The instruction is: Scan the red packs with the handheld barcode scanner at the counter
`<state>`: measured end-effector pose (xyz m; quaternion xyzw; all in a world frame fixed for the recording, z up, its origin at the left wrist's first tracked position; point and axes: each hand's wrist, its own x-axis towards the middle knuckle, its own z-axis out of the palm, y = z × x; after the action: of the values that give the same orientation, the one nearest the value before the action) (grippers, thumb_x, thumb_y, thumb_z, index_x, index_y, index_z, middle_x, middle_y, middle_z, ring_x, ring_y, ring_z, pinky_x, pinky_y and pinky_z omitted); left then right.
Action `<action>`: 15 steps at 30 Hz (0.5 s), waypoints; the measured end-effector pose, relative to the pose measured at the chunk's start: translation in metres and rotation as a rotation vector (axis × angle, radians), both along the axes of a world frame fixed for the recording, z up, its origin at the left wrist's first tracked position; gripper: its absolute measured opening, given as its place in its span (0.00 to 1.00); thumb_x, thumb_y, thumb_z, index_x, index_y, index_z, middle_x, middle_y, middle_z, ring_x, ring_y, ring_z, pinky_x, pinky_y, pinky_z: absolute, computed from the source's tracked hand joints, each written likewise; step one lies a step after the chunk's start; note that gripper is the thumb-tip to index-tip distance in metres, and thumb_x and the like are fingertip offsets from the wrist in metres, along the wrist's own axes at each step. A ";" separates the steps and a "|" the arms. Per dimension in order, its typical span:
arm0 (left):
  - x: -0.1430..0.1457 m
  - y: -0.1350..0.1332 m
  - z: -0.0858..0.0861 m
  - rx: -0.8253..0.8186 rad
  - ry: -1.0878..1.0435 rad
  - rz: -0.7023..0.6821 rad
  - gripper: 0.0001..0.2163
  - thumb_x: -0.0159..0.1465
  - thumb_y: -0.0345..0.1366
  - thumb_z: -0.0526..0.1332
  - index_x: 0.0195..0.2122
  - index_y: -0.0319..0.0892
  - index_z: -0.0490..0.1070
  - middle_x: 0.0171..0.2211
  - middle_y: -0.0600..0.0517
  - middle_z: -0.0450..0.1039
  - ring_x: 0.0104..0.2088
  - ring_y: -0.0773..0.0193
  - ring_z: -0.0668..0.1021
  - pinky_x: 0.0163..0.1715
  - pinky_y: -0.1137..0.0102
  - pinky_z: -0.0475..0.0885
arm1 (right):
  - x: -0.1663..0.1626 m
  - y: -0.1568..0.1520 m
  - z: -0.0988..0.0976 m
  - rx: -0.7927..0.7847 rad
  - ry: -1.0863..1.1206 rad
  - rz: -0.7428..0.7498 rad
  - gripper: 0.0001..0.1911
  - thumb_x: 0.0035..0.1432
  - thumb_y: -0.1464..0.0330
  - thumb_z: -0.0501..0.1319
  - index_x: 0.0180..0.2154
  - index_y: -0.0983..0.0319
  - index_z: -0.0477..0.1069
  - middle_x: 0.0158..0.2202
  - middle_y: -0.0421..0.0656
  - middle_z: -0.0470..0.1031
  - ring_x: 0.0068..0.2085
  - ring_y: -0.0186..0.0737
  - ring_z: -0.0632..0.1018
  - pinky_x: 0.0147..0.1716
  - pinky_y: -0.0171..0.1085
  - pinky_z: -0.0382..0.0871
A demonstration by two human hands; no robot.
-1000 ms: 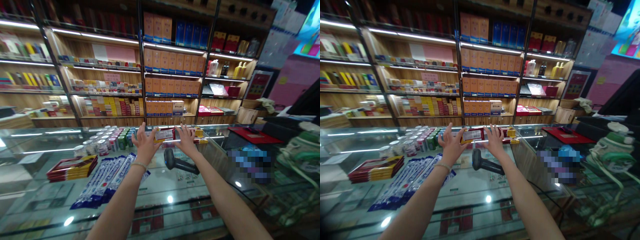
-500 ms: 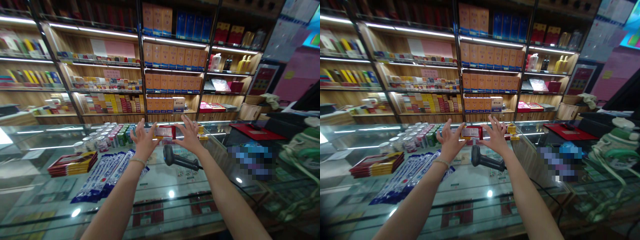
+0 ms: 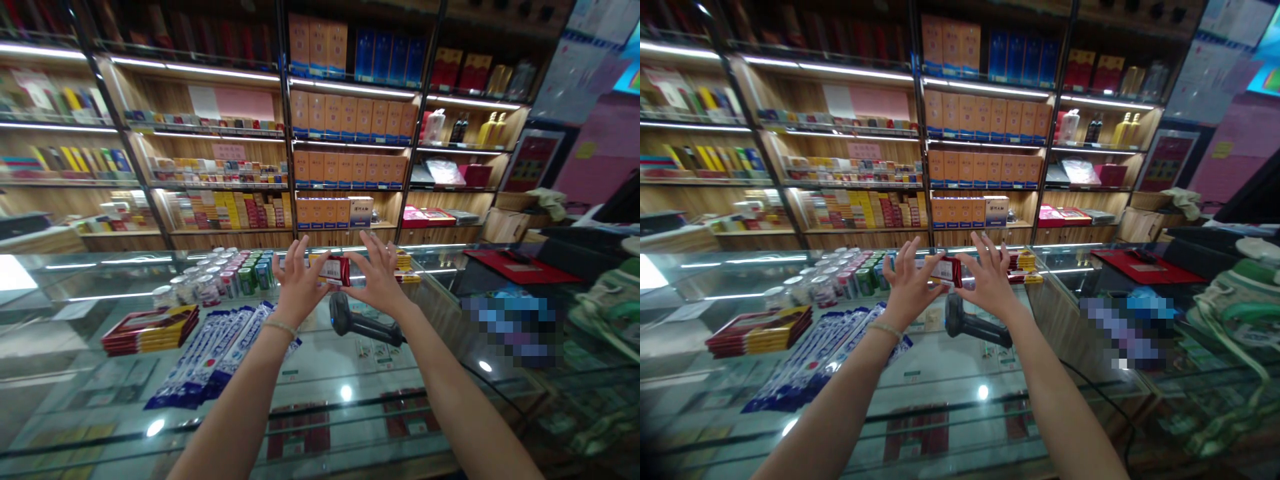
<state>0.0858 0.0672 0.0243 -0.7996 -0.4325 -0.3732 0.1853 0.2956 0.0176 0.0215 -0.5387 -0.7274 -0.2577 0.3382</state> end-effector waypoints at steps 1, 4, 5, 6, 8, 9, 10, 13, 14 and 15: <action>0.000 0.000 0.000 0.008 0.001 -0.009 0.33 0.57 0.44 0.74 0.64 0.58 0.71 0.77 0.42 0.47 0.75 0.40 0.53 0.71 0.40 0.36 | -0.002 -0.001 0.001 -0.002 -0.005 0.003 0.33 0.57 0.53 0.70 0.62 0.52 0.68 0.79 0.46 0.41 0.76 0.61 0.46 0.71 0.65 0.37; -0.001 0.000 0.000 0.021 0.000 -0.020 0.30 0.57 0.43 0.74 0.62 0.56 0.73 0.76 0.42 0.48 0.75 0.40 0.53 0.71 0.40 0.35 | -0.006 -0.003 0.001 -0.013 -0.007 0.006 0.33 0.58 0.53 0.70 0.62 0.51 0.68 0.79 0.45 0.42 0.76 0.61 0.47 0.72 0.64 0.36; -0.001 0.000 0.000 0.020 -0.001 -0.017 0.30 0.57 0.43 0.74 0.61 0.56 0.73 0.76 0.42 0.49 0.75 0.41 0.53 0.71 0.40 0.35 | -0.006 -0.004 0.002 -0.017 -0.003 0.009 0.34 0.58 0.53 0.70 0.63 0.50 0.67 0.79 0.45 0.42 0.76 0.61 0.47 0.72 0.63 0.36; -0.001 0.000 0.000 0.019 -0.004 -0.010 0.30 0.57 0.43 0.74 0.61 0.56 0.73 0.76 0.42 0.48 0.75 0.41 0.52 0.71 0.40 0.35 | -0.006 -0.004 0.002 -0.021 0.003 0.018 0.34 0.58 0.53 0.69 0.64 0.50 0.67 0.79 0.45 0.41 0.76 0.61 0.47 0.72 0.63 0.36; -0.002 0.000 0.001 0.020 -0.023 0.008 0.30 0.57 0.44 0.74 0.61 0.57 0.73 0.77 0.43 0.47 0.75 0.41 0.51 0.71 0.40 0.35 | -0.002 -0.004 0.001 -0.030 0.022 0.047 0.36 0.59 0.52 0.67 0.66 0.50 0.64 0.79 0.46 0.40 0.77 0.60 0.46 0.72 0.63 0.38; -0.003 0.001 0.001 0.021 -0.040 0.019 0.29 0.58 0.44 0.73 0.62 0.57 0.72 0.77 0.44 0.46 0.75 0.40 0.51 0.71 0.40 0.35 | 0.001 -0.003 0.001 -0.033 0.038 0.062 0.36 0.61 0.52 0.65 0.67 0.51 0.62 0.79 0.46 0.40 0.77 0.59 0.46 0.72 0.62 0.39; -0.003 0.001 0.001 0.023 -0.060 0.028 0.29 0.59 0.44 0.73 0.62 0.58 0.73 0.77 0.44 0.46 0.75 0.40 0.50 0.71 0.40 0.36 | 0.005 -0.002 0.000 -0.033 0.060 0.072 0.35 0.62 0.53 0.63 0.68 0.51 0.60 0.79 0.47 0.40 0.77 0.58 0.46 0.72 0.62 0.40; -0.003 0.001 0.001 0.029 -0.111 0.039 0.28 0.59 0.45 0.72 0.62 0.59 0.73 0.77 0.46 0.45 0.76 0.39 0.48 0.71 0.40 0.35 | 0.014 0.005 -0.004 -0.011 0.156 0.040 0.31 0.66 0.60 0.56 0.68 0.53 0.58 0.78 0.48 0.44 0.77 0.55 0.48 0.71 0.63 0.40; -0.002 0.000 0.001 0.032 -0.117 0.036 0.28 0.59 0.46 0.73 0.62 0.60 0.73 0.77 0.46 0.45 0.76 0.39 0.48 0.71 0.40 0.35 | 0.016 0.008 -0.006 -0.004 0.184 0.013 0.30 0.66 0.61 0.55 0.68 0.53 0.59 0.78 0.48 0.45 0.77 0.55 0.48 0.71 0.63 0.40; -0.001 0.000 0.001 0.037 -0.119 0.028 0.28 0.59 0.47 0.73 0.62 0.61 0.73 0.77 0.46 0.45 0.76 0.38 0.47 0.71 0.40 0.35 | 0.017 0.011 -0.008 -0.002 0.202 -0.013 0.29 0.66 0.63 0.55 0.68 0.53 0.59 0.78 0.48 0.45 0.77 0.56 0.48 0.71 0.64 0.40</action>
<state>0.0847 0.0669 0.0252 -0.7663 -0.4469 -0.4254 0.1791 0.3126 0.0282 0.0136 -0.5670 -0.6863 -0.2036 0.4073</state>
